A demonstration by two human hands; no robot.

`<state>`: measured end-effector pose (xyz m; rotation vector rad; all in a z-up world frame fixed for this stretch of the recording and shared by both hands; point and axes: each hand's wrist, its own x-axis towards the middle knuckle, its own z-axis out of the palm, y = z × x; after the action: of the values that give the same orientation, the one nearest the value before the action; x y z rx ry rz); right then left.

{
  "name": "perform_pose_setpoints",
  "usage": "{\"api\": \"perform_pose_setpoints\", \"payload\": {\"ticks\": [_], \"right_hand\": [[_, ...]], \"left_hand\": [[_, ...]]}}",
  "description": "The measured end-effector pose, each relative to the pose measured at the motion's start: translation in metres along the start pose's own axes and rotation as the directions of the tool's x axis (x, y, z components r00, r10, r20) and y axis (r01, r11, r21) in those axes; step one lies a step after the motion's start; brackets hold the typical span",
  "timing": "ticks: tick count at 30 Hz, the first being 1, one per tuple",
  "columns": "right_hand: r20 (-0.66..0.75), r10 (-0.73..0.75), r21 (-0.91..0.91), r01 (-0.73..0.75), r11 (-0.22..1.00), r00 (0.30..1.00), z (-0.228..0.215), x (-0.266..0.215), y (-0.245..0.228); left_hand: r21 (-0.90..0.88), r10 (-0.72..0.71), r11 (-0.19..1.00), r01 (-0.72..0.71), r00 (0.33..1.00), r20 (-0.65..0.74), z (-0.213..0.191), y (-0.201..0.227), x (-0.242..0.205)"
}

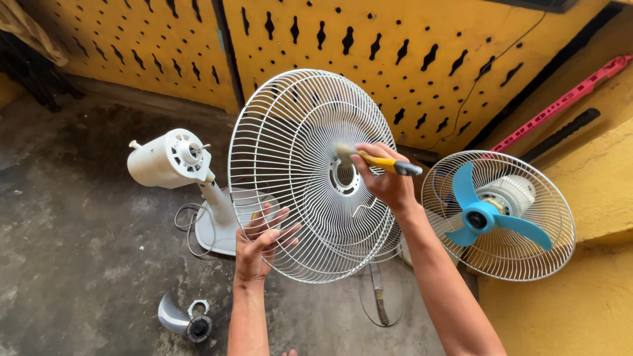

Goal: The person sits on the floor and uses a brush to clean a white fan grille. They hold the grille with one hand and scrub the metal bars with the brush in the other hand, rotating the grille to access different areas.

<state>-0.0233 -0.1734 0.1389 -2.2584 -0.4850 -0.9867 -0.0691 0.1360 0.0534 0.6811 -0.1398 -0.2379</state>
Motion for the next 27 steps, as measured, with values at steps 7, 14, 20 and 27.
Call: {"api": "perform_pose_setpoints", "payload": {"ticks": [7,14,20,27], "right_hand": [[0.168,0.084,-0.108,-0.066,0.992,0.982,-0.015,0.021,-0.003],[0.18,0.028,0.047,-0.037,0.998,0.983,-0.022,0.01,0.012],[0.294,0.143,0.091,-0.177,0.98,0.945,-0.017,0.016,0.005],[0.344,0.51,0.057,-0.559,0.827,0.788,-0.025,0.003,0.017]], "left_hand": [[0.004,0.062,0.998,-0.062,0.997,-0.034,-0.002,-0.004,-0.001],[-0.013,0.096,0.995,-0.096,0.994,-0.045,-0.008,-0.009,0.005],[0.061,0.085,0.995,-0.08,0.993,-0.079,-0.003,-0.011,0.003],[0.047,0.072,0.996,-0.069,0.995,-0.067,0.012,-0.009,0.002]]}}
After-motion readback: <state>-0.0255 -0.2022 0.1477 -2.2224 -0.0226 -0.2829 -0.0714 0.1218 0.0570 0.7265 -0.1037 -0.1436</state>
